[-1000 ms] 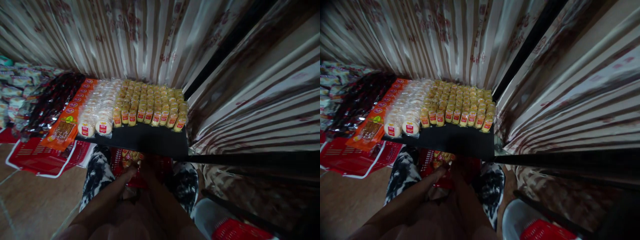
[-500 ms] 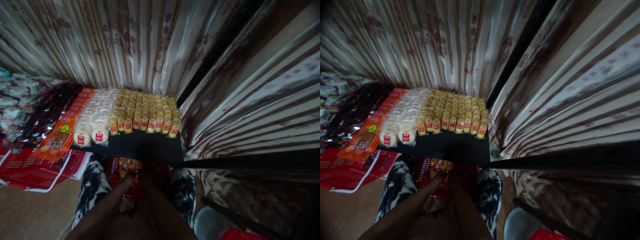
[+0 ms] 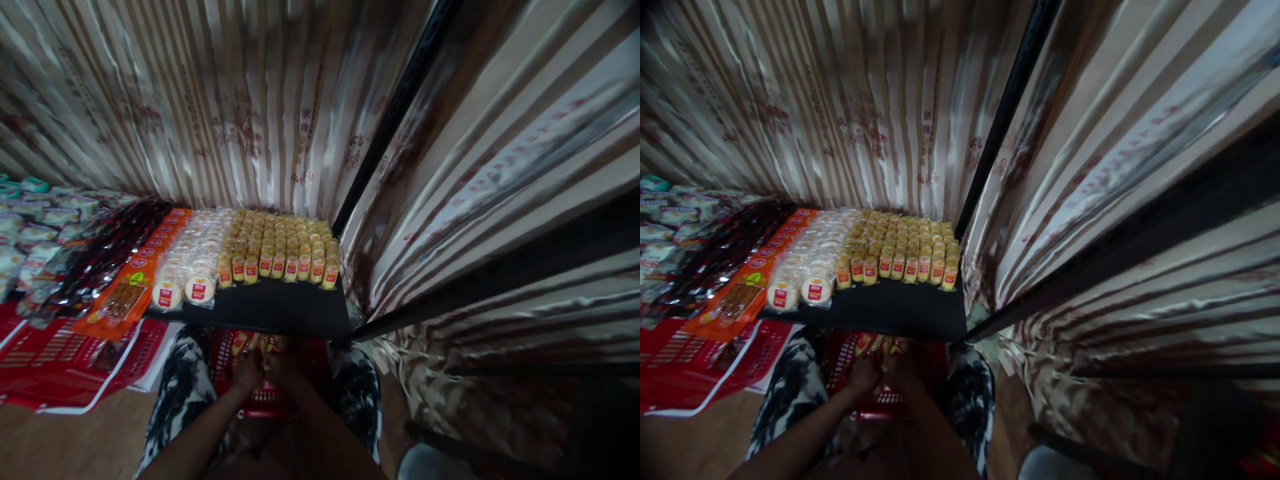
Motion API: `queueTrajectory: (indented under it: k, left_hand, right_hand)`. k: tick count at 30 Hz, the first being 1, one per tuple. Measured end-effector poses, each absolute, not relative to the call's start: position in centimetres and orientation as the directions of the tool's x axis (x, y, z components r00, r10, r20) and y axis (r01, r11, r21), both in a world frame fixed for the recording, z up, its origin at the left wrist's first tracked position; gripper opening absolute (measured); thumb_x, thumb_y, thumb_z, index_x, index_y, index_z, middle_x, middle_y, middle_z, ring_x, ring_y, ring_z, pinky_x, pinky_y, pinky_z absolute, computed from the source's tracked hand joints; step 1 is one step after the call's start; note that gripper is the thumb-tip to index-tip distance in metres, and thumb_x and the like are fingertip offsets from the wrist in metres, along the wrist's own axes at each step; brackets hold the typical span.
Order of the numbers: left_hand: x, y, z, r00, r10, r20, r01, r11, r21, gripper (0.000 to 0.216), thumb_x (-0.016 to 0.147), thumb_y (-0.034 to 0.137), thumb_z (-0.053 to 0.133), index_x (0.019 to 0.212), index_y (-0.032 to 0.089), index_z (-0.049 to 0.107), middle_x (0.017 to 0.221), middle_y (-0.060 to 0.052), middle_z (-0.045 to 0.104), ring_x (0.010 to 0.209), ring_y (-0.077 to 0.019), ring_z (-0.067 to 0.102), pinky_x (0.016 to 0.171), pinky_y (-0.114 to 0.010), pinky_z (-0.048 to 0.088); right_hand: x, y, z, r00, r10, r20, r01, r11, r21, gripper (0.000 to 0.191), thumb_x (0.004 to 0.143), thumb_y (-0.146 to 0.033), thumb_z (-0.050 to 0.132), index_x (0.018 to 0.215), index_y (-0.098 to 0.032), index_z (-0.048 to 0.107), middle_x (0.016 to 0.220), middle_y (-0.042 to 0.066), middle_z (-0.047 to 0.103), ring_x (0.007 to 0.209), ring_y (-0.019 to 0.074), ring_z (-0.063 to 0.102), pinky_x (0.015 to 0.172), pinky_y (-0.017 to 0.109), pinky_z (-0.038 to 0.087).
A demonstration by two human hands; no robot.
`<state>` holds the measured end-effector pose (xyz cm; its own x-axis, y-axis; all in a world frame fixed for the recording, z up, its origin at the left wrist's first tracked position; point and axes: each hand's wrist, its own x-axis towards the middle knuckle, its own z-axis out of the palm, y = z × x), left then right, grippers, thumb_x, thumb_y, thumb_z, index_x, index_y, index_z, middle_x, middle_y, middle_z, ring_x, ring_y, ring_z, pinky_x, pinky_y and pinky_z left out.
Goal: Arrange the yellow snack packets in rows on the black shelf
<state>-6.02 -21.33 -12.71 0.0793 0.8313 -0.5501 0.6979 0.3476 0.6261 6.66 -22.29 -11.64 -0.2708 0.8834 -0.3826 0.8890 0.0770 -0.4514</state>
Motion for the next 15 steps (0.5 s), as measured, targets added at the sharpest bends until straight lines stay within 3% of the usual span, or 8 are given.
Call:
queueTrajectory:
  k: [2,5,8,11,15]
  left_hand:
    - [-6.3,-21.4,-11.9,0.100,0.816,-0.569,0.709,0.342,0.616,0.034,0.066,0.003,0.054,0.096,0.017,0.063,0.101,-0.011,0.065,0.107,-0.0247,0.054,0.087,-0.031,0.038]
    - [-6.3,-22.1,-10.7,0.159,0.780,-0.605,0.688,0.352,0.635,0.030,0.068,0.006,0.050,0.093,0.018,0.062,0.086,-0.005,0.067,0.083,-0.0177,0.062,0.071,-0.025,0.043]
    - [-6.4,-23.1,-9.7,0.232,0.765,-0.601,0.536,0.415,0.735,0.019,0.072,0.012,0.049,0.087,0.016,0.060,0.075,-0.002,0.064,0.066,-0.0135,0.058,0.059,-0.022,0.041]
    - [-6.7,-23.7,-8.7,0.295,0.785,-0.545,0.338,0.448,0.828,0.012,0.074,0.022,0.052,0.083,0.017,0.058,0.072,-0.002,0.060,0.061,-0.0124,0.055,0.056,-0.022,0.041]
    - [-6.8,-23.6,-6.8,0.307,0.859,-0.409,0.210,0.358,0.910,0.024,0.070,0.035,0.058,0.085,0.017,0.058,0.073,-0.001,0.059,0.066,-0.0138,0.055,0.061,-0.025,0.044]
  right_hand:
    - [7.2,-22.3,-10.6,-0.310,0.873,-0.376,0.882,0.117,-0.456,0.026,0.069,-0.023,0.055,0.090,-0.020,0.069,0.086,0.009,0.071,0.079,0.0244,0.065,0.067,0.029,0.045]
    - [8.4,-22.6,-8.5,-0.367,0.861,-0.352,0.866,0.178,-0.468,0.029,0.070,-0.024,0.054,0.096,-0.023,0.068,0.091,0.007,0.071,0.084,0.0228,0.064,0.073,0.029,0.044]
    - [9.5,-23.5,-6.1,-0.386,0.871,-0.304,0.856,0.215,-0.471,0.027,0.072,-0.024,0.053,0.094,-0.025,0.068,0.090,0.005,0.070,0.086,0.0206,0.061,0.078,0.029,0.042]
    - [10.2,-24.6,-3.8,-0.335,0.922,-0.193,0.846,0.204,-0.493,0.026,0.075,-0.021,0.051,0.095,-0.024,0.067,0.088,0.004,0.069,0.091,0.0196,0.058,0.085,0.030,0.041]
    - [10.9,-25.7,-1.1,-0.230,0.972,0.039,0.790,0.210,-0.575,0.033,0.081,-0.022,0.048,0.111,-0.020,0.059,0.107,0.006,0.065,0.100,0.0201,0.054,0.091,0.035,0.040]
